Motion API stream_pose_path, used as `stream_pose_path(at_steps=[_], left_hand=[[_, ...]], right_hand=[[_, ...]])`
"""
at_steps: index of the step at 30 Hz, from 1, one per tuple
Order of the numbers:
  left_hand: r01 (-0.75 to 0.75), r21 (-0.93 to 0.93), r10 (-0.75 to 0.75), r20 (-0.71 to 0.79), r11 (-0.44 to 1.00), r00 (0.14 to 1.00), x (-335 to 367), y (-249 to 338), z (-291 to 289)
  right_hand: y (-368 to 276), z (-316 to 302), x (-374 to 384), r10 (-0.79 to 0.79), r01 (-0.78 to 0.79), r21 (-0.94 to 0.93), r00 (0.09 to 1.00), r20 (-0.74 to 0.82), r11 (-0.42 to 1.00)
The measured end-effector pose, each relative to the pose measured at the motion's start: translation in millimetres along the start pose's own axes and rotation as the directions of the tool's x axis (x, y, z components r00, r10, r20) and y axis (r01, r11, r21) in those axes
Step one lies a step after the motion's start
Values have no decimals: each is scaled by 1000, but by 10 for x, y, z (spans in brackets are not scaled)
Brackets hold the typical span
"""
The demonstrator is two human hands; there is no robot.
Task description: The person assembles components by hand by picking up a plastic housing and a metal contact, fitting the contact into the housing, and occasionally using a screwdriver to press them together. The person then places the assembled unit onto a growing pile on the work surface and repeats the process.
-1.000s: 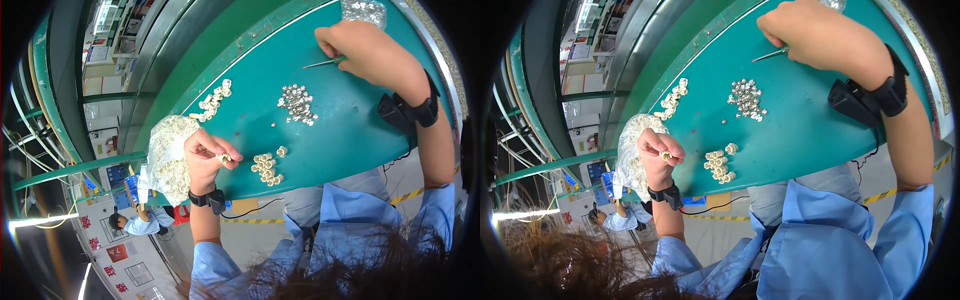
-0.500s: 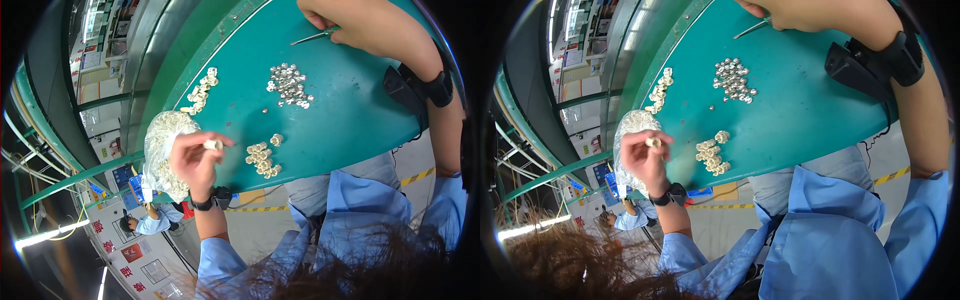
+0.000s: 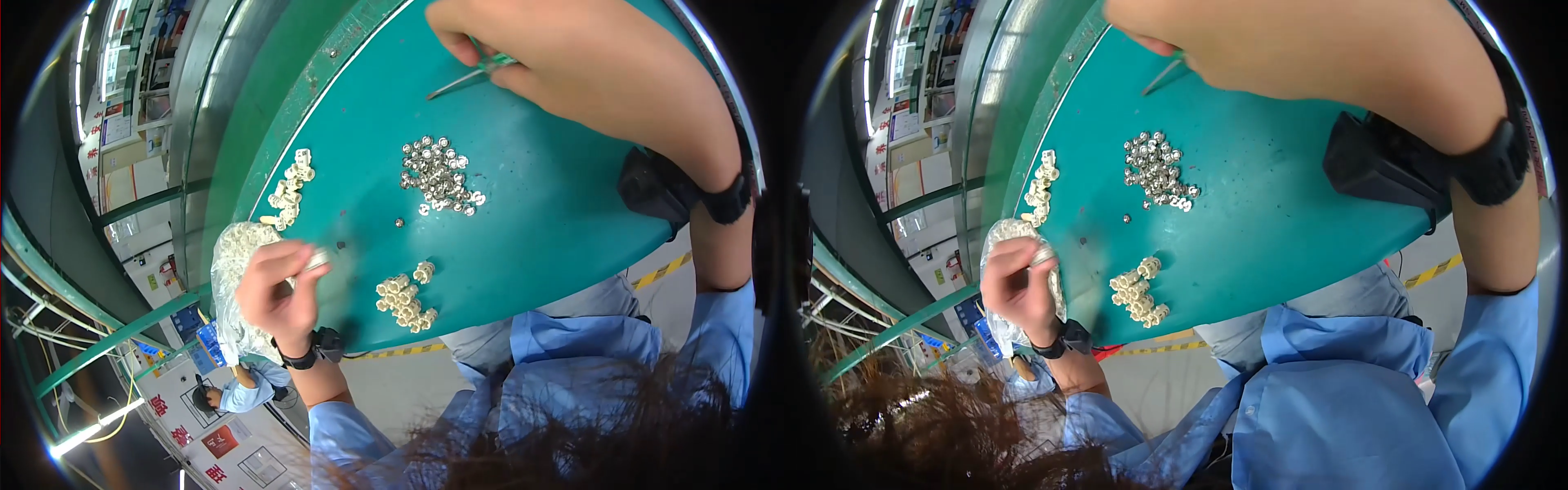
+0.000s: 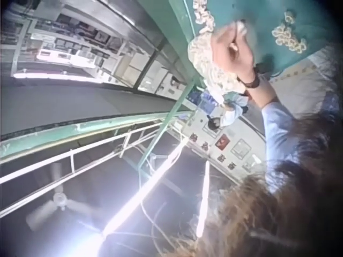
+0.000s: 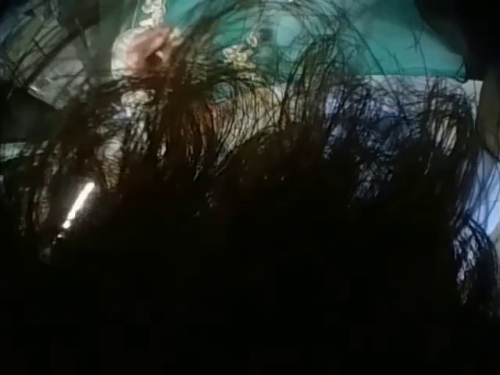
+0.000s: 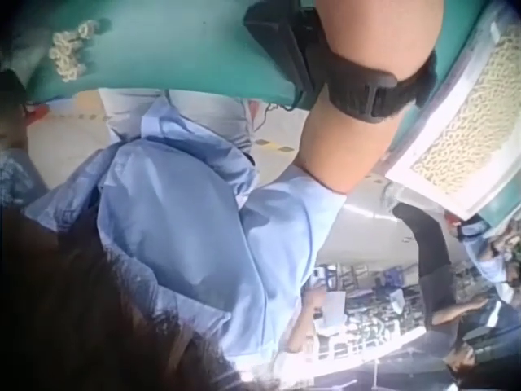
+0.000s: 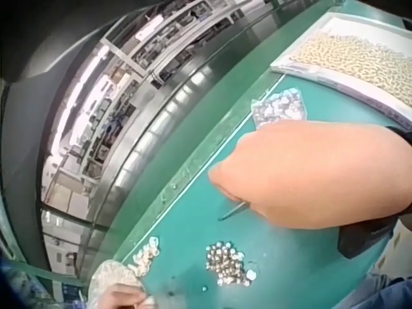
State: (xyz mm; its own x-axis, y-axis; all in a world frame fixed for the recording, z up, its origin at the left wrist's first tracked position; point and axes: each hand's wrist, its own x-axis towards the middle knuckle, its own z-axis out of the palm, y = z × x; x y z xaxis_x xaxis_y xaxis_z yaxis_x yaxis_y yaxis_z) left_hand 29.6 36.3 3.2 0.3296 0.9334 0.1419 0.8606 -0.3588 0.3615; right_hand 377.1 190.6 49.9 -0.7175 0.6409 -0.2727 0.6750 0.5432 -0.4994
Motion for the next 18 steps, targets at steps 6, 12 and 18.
stream_pose_path(at_steps=[6,12,18], left_hand=[[163,-636,-350,-179,755,919,-346,-17,-8],[77,-963,-317,-9,257,948,-335,4,127],[78,-925,-263,-24,372,965,-432,121,210]], right_hand=[[-241,254,-4,-173,212,462,977,-125,861],[-458,678,-23,-352,516,639,856,-378,570],[-509,960,75,-382,643,608,766,-518,465]])
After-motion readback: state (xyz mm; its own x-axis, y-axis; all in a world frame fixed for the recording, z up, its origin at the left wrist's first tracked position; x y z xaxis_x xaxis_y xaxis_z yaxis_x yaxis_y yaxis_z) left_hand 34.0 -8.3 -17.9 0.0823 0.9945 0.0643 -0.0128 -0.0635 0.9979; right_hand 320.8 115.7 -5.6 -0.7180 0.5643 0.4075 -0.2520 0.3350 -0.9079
